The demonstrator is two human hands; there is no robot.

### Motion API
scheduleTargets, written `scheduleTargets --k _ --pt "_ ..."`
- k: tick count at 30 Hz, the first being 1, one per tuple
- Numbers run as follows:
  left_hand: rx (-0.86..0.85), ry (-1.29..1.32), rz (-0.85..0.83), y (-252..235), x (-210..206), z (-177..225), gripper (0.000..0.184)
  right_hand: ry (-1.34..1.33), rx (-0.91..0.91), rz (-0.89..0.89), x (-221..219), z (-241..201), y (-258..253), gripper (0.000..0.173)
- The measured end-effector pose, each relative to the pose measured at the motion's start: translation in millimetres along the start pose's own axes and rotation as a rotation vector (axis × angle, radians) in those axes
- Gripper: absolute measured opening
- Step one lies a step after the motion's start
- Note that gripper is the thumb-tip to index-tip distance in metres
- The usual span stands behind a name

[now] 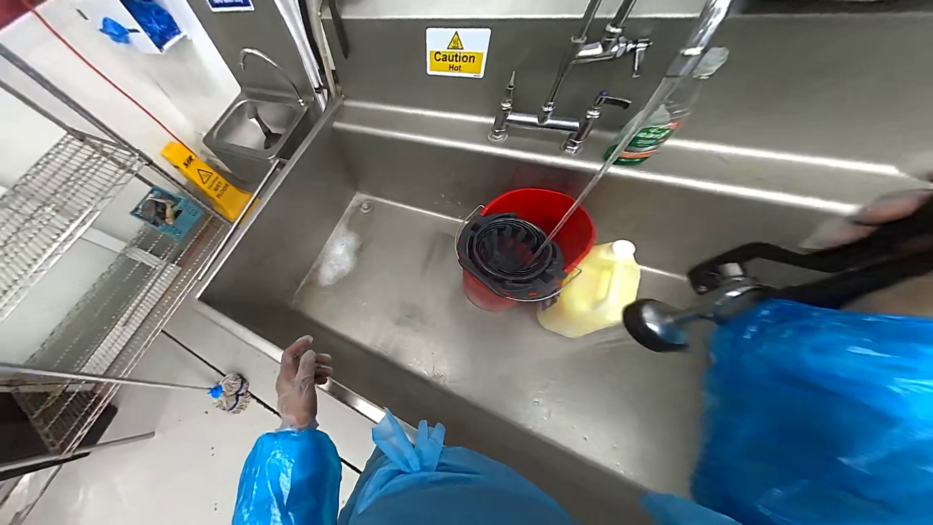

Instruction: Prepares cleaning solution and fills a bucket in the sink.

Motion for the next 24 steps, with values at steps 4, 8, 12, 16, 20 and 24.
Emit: scheduleTargets --k 4,8,12,16,20,24 --pt "-0.016 -0.004 -0.004 -5.3 1.0 -0.5 0.032 -0.044 0.06 0.0 -69.9 -6.2 32.0 0.015" --pt "-0.024 0.006 0.023 -10.5 7.3 -4.3 0.032 -0.186 0.119 -0.036 -137.4 -7.4 43.0 0.018" --pt "-0.006 0.001 0.045 -12.0 16.1 -9.0 0.033 -0.245 0.062 -0.025 -184.4 4.4 34.5 0.013" --pt "-0.04 -0.04 -0.084 -9.2 -4.9 -2.2 0.035 -0.104 -0.003 0.139 -213.9 18.1 27.9 0.047" --pt "-0.111 -0.047 -0.249 -5.6 -34.2 25.6 0.033 0.089 0.009 0.115 -230.1 25.5 45.0 0.087" --pt "-0.435 -0.035 -0.483 3.1 -88.2 107.0 0.052 0.261 0.033 0.115 -228.4 28.6 73.2 0.102"
Point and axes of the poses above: each hand's wrist, its own y-axis away from the middle knuckle, its own x-axis out of the back of the hand, z = x × y, the point moved 6 cm from there along -y, towards the middle knuckle, and after that the axes turned 9 degrees about z, right-handed, at the moved point
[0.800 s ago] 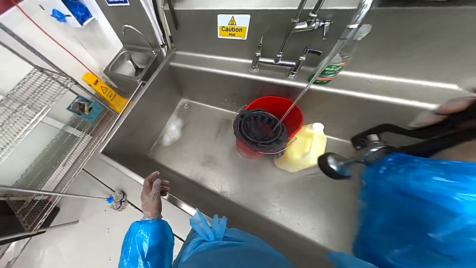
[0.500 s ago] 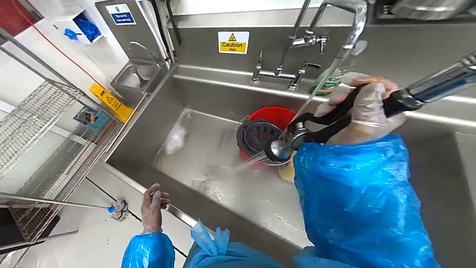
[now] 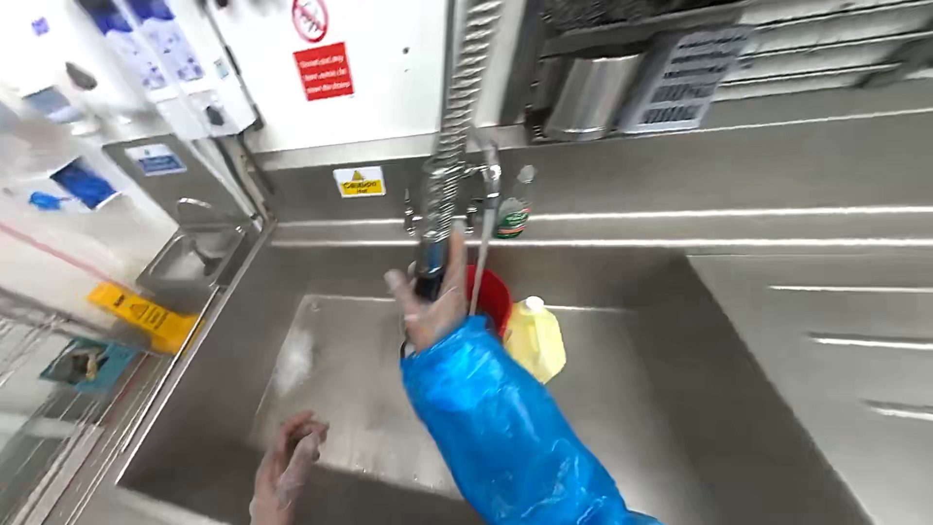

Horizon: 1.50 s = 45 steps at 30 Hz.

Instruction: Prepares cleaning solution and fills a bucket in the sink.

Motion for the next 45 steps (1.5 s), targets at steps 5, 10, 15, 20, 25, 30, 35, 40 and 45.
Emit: scheduleTargets --k 5,10,15,20,25,30,35,40,45 --pt "-0.445 0.055 -0.209 -67.4 -79.8 142.4 0.103 0.018 -0.07 -0.124 0.2 -4.9 44.2 0.119" --pt "-0.338 0.197 -0.475 -86.0 -152.1 187.1 0.072 0.113 -0.214 -0.487 9.0 -2.7 53.5 0.119" --pt "-0.405 0.232 -0.481 -95.5 -168.7 177.1 0.032 -0.134 -0.24 -0.419 51.3 65.2 42.0 0.052" --pt "-0.457 0.22 -0.419 -102.1 -179.9 178.1 0.014 0.806 -0.492 -1.013 67.5 226.1 60.2 0.058" --pt "-0.464 0.17 -0.325 -117.1 -182.2 172.4 0.017 1.12 -0.251 -1.227 58.3 294.7 85.6 0.07" --pt "-0.406 0.133 -0.268 -125.0 -177.0 161.6 0.017 1.244 -0.336 -1.218 43.0 295.0 73.1 0.055" --pt "-0.409 0.121 -0.283 -125.0 -164.8 158.8 0.019 1.302 -0.415 -1.32 53.4 280.2 85.9 0.042" --pt "-0.392 0.133 -0.268 -126.6 -153.3 157.6 0.02 1.346 -0.317 -1.402 108.7 255.5 101.1 0.045" --pt "-0.367 0.117 -0.259 -127.6 -145.8 152.7 0.02 1.382 -0.235 -1.502 154.3 251.7 102.9 0.064"
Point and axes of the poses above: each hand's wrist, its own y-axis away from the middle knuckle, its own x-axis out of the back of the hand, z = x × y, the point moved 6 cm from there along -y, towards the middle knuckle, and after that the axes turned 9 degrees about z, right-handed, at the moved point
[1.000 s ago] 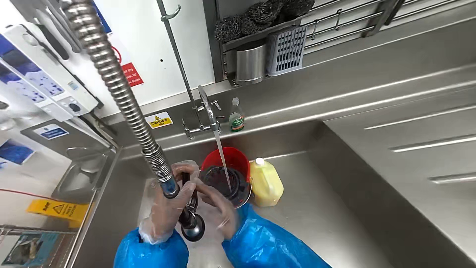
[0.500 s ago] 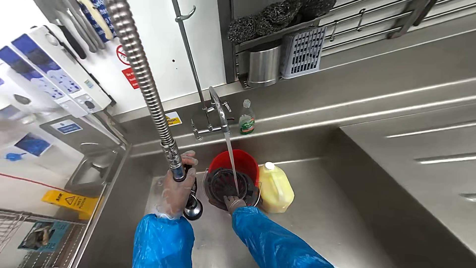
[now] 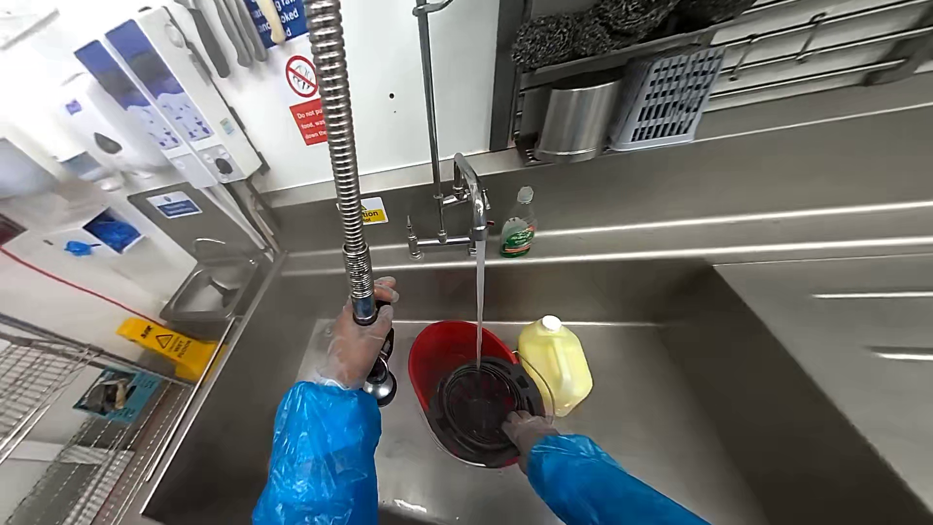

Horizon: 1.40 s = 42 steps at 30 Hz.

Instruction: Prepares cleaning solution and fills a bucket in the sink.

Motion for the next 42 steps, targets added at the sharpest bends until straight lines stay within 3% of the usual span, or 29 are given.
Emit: scheduleTargets --k 8,17,27,33,37,42 --pt "0.044 0.026 0.015 1.5 3.6 5.4 0.025 0.113 0.067 -0.083 -32.1 30.9 46.6 0.064" --pt "0.217 -0.065 0.064 10.0 6.8 4.3 0.03 0.082 -0.056 -0.12 -40.4 47.1 62.9 0.071" --pt "0.201 -0.045 0.033 14.1 19.3 5.6 0.03 0.046 -0.172 -0.08 -48.7 58.6 64.5 0.075" --pt "0.174 -0.045 0.034 14.2 27.5 1.0 0.033 -0.014 -0.171 -0.044 -42.8 52.9 77.1 0.063" --pt "0.163 -0.031 0.034 8.7 22.0 -2.6 0.032 -0.096 -0.074 0.076 -52.6 59.9 81.5 0.054" --pt "0.141 -0.084 0.02 4.5 9.4 -2.1 0.034 -0.386 0.062 0.124 -42.1 72.6 104.1 0.057"
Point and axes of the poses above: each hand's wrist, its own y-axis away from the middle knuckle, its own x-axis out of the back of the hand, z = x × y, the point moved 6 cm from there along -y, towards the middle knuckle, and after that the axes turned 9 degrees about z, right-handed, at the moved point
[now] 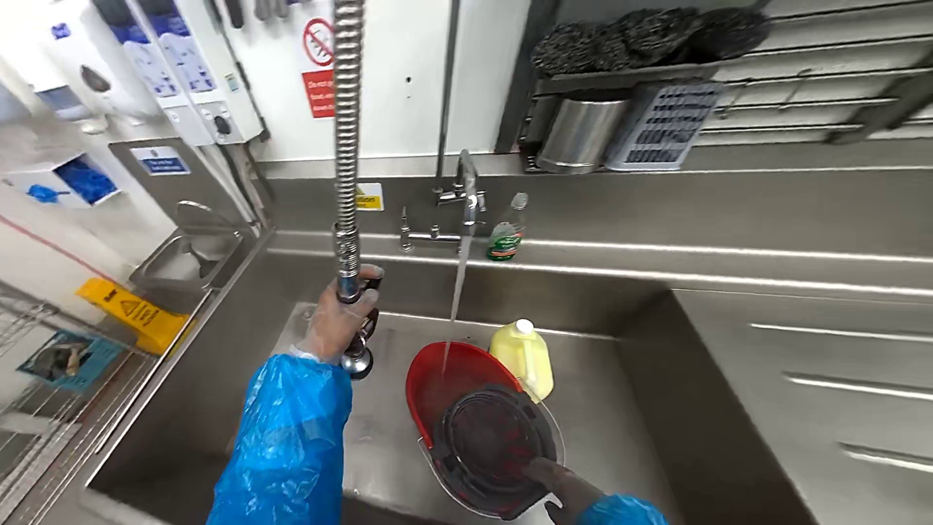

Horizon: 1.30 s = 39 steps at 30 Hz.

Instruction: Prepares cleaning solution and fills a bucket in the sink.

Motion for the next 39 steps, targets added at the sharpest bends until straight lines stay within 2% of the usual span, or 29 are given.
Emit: scheduleTargets --k 4,7,10,15,20,23,25,28,31,34,37,39 --pt "-0.02 0.019 0.025 -15.1 -13.0 -10.2 0.034 -0.168 -0.087 0.254 29.1 24.2 18.3 0.042" --pt "-0.059 0.031 0.023 -24.1 -23.1 -16.8 0.035 -0.195 -0.154 0.247 41.7 30.6 30.0 0.032" --pt "-0.093 0.048 0.016 -33.5 -32.6 -19.8 0.037 -0.207 -0.183 0.202 39.5 36.4 30.3 0.032" --pt "-0.133 0.028 0.009 -44.8 -40.4 -25.2 0.035 -0.432 -0.301 0.453 52.8 53.2 4.8 0.038" --pt "-0.146 0.013 -0.01 -41.4 -38.7 -27.8 0.036 -0.532 -0.4 0.602 98.3 68.4 -63.8 0.048" --pt "-0.166 0.062 -0.004 -41.1 -38.1 -29.6 0.036 -0.546 -0.468 0.602 125.4 74.4 -114.1 0.064" --pt "-0.179 0.086 -0.007 -40.1 -36.6 -30.5 0.036 -0.577 -0.534 0.582 121.2 88.9 -152.3 0.071" --pt "-0.198 0.1 -0.012 -40.0 -32.9 -33.7 0.033 -0.597 -0.652 0.482 98.6 87.8 -182.6 0.062" --pt "-0.204 0.089 -0.028 -38.8 -26.4 -37.6 0.036 -0.422 -0.693 0.372 101.8 74.7 -177.8 0.06" --pt "-0.198 0.076 -0.025 -35.7 -18.5 -38.1 0.036 -0.344 -0.676 0.353 109.2 75.7 -157.5 0.06" --pt "-0.193 0.076 -0.003 -31.0 -9.5 -36.5 0.035 -0.342 -0.659 0.301 112.6 87.7 -131.7 0.06" --pt "-0.193 0.071 0.006 -28.0 -4.2 -35.6 0.034 -0.366 -0.661 0.325 96.5 111.3 -120.3 0.064"
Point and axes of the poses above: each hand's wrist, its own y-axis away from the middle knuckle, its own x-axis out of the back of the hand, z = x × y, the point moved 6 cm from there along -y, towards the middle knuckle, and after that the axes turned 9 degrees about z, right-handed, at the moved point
